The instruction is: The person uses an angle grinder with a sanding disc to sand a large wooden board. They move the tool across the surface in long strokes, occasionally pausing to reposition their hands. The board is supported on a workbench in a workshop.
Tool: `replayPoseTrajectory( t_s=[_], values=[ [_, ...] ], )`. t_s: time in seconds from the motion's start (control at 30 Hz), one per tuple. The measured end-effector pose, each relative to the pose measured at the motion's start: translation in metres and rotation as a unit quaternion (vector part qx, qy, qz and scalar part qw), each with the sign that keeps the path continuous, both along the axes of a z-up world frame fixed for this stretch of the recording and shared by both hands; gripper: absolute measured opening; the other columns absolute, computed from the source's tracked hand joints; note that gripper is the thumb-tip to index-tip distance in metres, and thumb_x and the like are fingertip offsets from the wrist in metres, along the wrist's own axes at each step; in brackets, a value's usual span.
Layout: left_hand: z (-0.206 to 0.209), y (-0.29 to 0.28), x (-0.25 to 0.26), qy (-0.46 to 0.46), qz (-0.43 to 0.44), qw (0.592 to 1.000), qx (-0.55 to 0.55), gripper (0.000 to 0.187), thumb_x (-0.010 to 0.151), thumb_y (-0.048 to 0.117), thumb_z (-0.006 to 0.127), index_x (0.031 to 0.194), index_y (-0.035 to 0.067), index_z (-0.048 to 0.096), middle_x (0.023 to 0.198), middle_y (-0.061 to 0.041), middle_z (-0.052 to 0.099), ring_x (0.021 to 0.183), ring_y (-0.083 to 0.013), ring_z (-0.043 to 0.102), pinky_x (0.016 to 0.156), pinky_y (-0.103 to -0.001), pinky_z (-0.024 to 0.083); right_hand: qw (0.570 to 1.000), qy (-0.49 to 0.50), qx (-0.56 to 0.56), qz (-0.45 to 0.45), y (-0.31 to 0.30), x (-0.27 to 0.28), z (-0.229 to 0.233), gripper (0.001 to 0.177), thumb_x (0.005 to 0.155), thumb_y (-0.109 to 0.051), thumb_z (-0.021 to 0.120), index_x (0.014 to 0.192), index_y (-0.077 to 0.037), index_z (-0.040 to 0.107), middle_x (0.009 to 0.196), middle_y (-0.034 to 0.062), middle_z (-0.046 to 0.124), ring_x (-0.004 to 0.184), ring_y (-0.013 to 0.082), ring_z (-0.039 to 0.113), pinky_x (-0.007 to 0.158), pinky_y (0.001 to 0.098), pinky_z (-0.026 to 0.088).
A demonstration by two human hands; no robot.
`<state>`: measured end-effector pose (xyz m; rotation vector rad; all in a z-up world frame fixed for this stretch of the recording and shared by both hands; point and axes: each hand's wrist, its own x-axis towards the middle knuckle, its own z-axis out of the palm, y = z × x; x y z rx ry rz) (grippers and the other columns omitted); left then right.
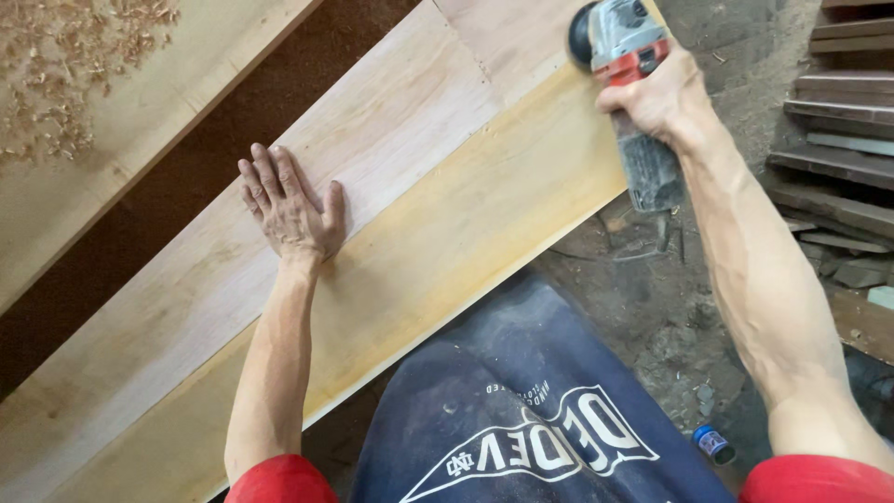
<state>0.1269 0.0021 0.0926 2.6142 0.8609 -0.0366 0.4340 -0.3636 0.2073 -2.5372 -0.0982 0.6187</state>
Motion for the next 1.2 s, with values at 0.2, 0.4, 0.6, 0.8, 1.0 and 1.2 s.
replayPoseTrajectory(
  t_s=[0.2, 0.4, 0.6, 0.8, 1.0, 1.2],
  values=[
    [0.001, -0.002, 0.001, -0.004, 0.01, 1.0, -0.005, 0.092, 0.097, 0.053, 0.056, 0.166, 0.003, 0.022, 0.174, -0.02, 0.007, 0.16, -0.0418, 0.0, 0.129, -0.056, 0.001, 0.997, -0.058, 0.028, 0.045, -0.012, 0.015, -0.001, 0.068, 0.065, -0.031, 0.089, 0.121, 0.0, 0.064, 0.105, 0.0116, 0.072, 0.093, 0.0212, 0.07, 0.084, 0.0347, 0.057],
    [-0.021, 0.005, -0.006, -0.04, 0.025, 0.999, -0.001, 0.08, 0.102, 0.046, 0.053, 0.166, 0.006, 0.028, 0.174, -0.018, 0.009, 0.16, -0.0393, 0.002, 0.13, -0.053, 0.003, 0.994, 0.013, -0.016, 0.108, 0.053, -0.066, -0.01, 0.079, 0.06, -0.037, 0.085, 0.126, 0.0, 0.06, 0.11, 0.018, 0.072, 0.1, 0.0301, 0.07, 0.089, 0.0388, 0.056],
    [-0.038, -0.014, -0.035, -0.312, 0.021, 0.95, -0.024, 0.055, 0.111, 0.032, 0.052, 0.158, 0.005, 0.043, 0.171, -0.017, 0.028, 0.162, -0.0334, 0.021, 0.134, -0.052, 0.019, 0.978, 0.039, -0.042, 0.201, 0.162, -0.202, -0.015, 0.093, 0.058, -0.038, 0.086, 0.138, -0.006, 0.051, 0.12, 0.0222, 0.067, 0.112, 0.0392, 0.065, 0.097, 0.0444, 0.052],
    [-0.001, 0.0, -0.182, -0.365, -0.132, 0.916, -0.105, 0.043, 0.105, 0.024, 0.055, 0.142, 0.003, 0.06, 0.154, -0.018, 0.052, 0.151, -0.041, 0.042, 0.128, -0.052, 0.027, 0.937, 0.112, -0.072, 0.324, 0.265, -0.364, -0.033, 0.073, 0.073, -0.046, 0.075, 0.136, -0.016, 0.055, 0.118, 0.0225, 0.069, 0.11, 0.0435, 0.066, 0.096, 0.0528, 0.053],
    [0.028, 0.041, -0.295, -0.3, -0.105, 0.946, -0.069, 0.031, 0.102, 0.022, 0.056, 0.123, 0.006, 0.072, 0.133, -0.012, 0.07, 0.135, -0.0312, 0.061, 0.122, -0.047, 0.035, 0.899, 0.113, -0.046, 0.421, 0.311, -0.487, -0.048, 0.046, 0.08, -0.045, 0.068, 0.111, -0.011, 0.071, 0.104, 0.0223, 0.073, 0.1, 0.0437, 0.07, 0.086, 0.054, 0.058],
    [0.019, 0.008, -0.291, -0.33, -0.078, 0.937, -0.086, 0.027, 0.101, 0.021, 0.058, 0.117, 0.008, 0.075, 0.127, -0.009, 0.073, 0.13, -0.0276, 0.064, 0.118, -0.044, 0.039, 0.907, 0.115, -0.097, 0.394, 0.279, -0.483, -0.052, 0.045, 0.081, -0.04, 0.068, 0.112, -0.007, 0.07, 0.103, 0.0265, 0.072, 0.101, 0.0448, 0.07, 0.088, 0.0533, 0.057]
  ],
)
